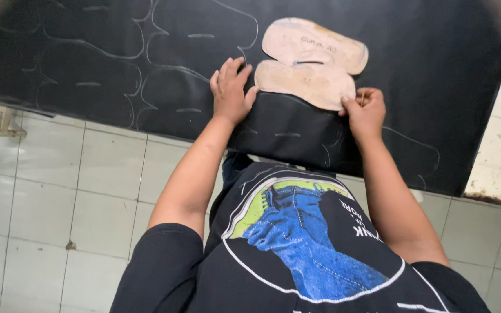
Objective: The person places a shoe sole template on a large black sheet and uses a pencil to trace its outline repeatedly across the surface. They reposition the template multiple times to create several marked shapes on the material.
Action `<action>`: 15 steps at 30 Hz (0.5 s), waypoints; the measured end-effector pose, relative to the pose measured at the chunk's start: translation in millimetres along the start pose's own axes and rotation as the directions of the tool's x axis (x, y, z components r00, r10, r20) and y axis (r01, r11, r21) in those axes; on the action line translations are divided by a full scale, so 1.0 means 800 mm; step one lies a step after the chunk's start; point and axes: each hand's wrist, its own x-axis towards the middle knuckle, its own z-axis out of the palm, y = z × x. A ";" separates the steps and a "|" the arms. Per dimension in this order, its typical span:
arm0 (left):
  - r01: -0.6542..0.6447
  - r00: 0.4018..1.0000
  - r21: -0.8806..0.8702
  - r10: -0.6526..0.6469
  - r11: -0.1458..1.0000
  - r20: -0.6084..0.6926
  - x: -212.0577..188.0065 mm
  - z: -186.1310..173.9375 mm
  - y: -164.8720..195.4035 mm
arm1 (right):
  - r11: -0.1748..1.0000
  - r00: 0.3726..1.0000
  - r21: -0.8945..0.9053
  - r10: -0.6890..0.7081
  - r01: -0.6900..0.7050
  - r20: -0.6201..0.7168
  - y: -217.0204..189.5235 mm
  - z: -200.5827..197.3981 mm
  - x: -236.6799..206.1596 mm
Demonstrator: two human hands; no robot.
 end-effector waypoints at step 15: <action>0.063 0.998 -0.123 -0.059 0.990 0.036 0.006 0.002 -0.013 | 0.833 0.968 -0.498 -0.241 0.242 0.067 0.028 -0.019 -0.011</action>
